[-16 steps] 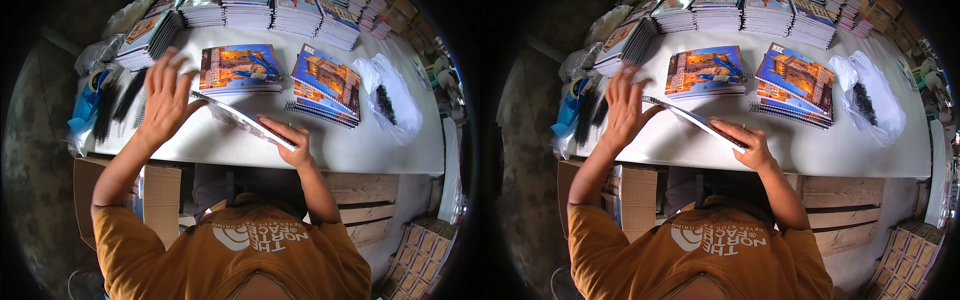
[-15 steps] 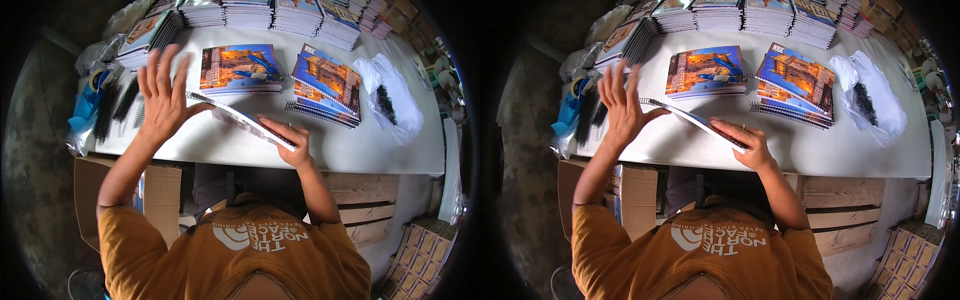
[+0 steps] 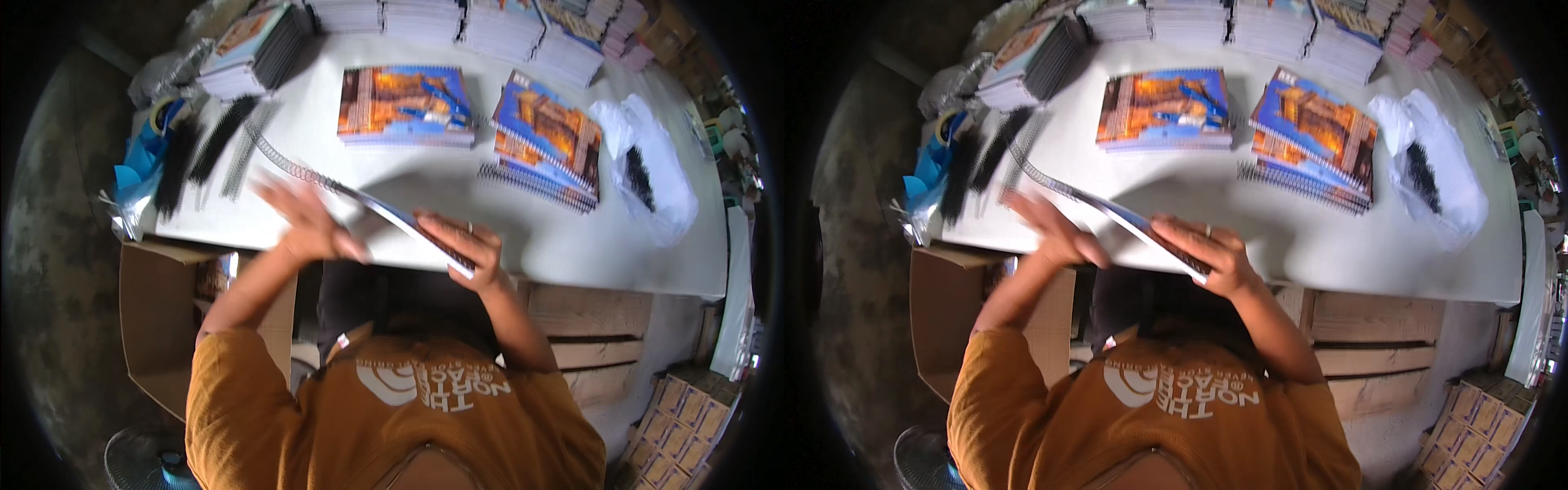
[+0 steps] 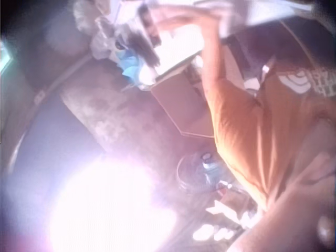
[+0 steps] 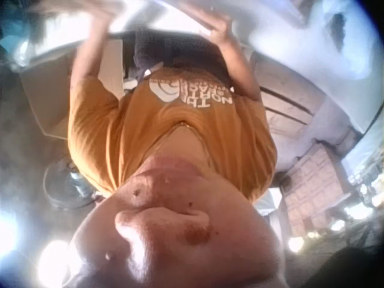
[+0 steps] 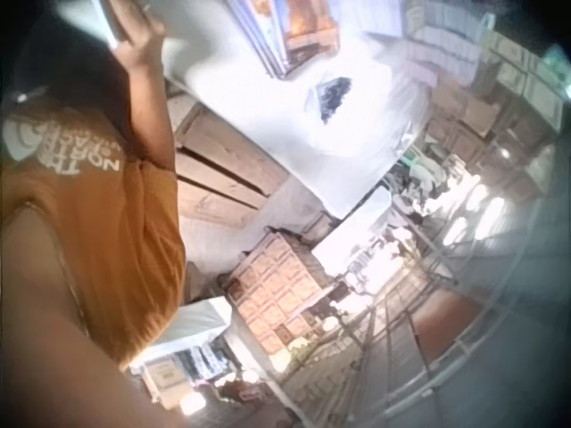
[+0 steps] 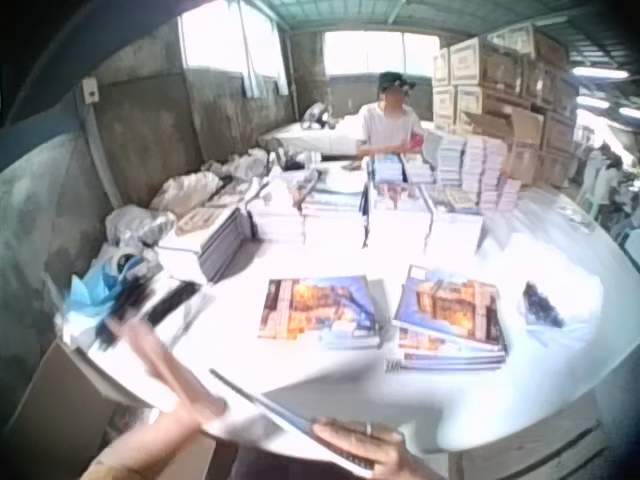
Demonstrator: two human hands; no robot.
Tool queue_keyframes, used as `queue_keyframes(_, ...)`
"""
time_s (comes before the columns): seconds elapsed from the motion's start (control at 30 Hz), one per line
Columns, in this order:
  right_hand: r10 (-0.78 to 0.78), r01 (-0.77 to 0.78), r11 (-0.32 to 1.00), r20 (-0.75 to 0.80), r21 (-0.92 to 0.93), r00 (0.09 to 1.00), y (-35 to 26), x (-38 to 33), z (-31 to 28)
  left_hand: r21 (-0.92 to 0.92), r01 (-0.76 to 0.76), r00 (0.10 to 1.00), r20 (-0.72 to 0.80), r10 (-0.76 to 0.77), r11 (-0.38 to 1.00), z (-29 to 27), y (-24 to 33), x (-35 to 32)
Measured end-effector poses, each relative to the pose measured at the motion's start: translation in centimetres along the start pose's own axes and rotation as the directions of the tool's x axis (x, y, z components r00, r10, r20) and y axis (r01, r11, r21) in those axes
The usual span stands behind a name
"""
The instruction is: The person inserts a black plastic spiral spine through the pre-punched holes of a printed notebook cover and paper stack, then crimps the ends of the spine using a blue hand tool.
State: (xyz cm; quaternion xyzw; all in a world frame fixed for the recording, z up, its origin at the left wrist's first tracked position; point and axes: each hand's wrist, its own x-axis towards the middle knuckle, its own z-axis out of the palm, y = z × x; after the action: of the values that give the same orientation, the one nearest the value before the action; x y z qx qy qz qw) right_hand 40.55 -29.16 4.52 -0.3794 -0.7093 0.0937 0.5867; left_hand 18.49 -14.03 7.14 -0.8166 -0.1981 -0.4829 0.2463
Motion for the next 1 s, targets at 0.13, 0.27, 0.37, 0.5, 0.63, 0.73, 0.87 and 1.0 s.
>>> queue_keyframes(0.13, -0.102, 0.103, 0.995, 0.055, -0.016, 0.993, -0.3, 0.4, 1.3, -0.271, 0.241, 0.970, 0.057, -0.234, 0.932, 1.2, 2.2, -2.7)
queue_keyframes(0.27, -0.007, 0.007, 1.000, -0.010, -0.019, 1.000, 0.7, -0.6, 0.3, -0.190, -0.235, 0.970, 0.017, 0.242, 0.953, -0.3, 4.9, -3.4)
queue_keyframes(0.37, -0.057, 0.057, 0.998, 0.024, 0.014, 0.998, -0.1, 0.5, 1.0, -0.081, 0.088, 0.993, -0.068, -0.093, 0.993, -1.5, 2.2, 2.8)
queue_keyframes(0.5, -0.017, 0.017, 1.000, 0.049, -0.011, 0.999, -0.6, -0.6, 1.1, -0.366, 0.057, 0.963, 0.267, 0.046, 0.929, 0.0, 5.7, -6.3)
queue_keyframes(0.63, 0.022, -0.022, 0.999, 0.010, 0.045, 1.000, -0.7, 0.0, 1.5, -0.014, -0.033, 0.978, -0.207, 0.030, 0.999, -1.7, 0.8, 5.3)
queue_keyframes(0.73, -0.022, 0.022, 0.999, 0.002, 0.025, 1.000, -0.4, 0.4, 1.5, 0.036, 0.023, 0.973, -0.230, -0.014, 0.999, -0.8, 0.6, 5.1)
queue_keyframes(0.87, 0.049, -0.049, 0.999, -0.019, 0.003, 0.999, -0.2, -0.1, 0.8, -0.308, -0.041, 0.968, 0.222, 0.114, 0.950, 0.2, 7.0, -5.8)
queue_keyframes(1.0, -0.022, 0.021, 0.999, 0.025, 0.044, 0.999, -0.5, -0.6, 1.6, 0.144, 0.158, 0.970, -0.206, -0.127, 0.977, 2.5, 6.1, -2.5)
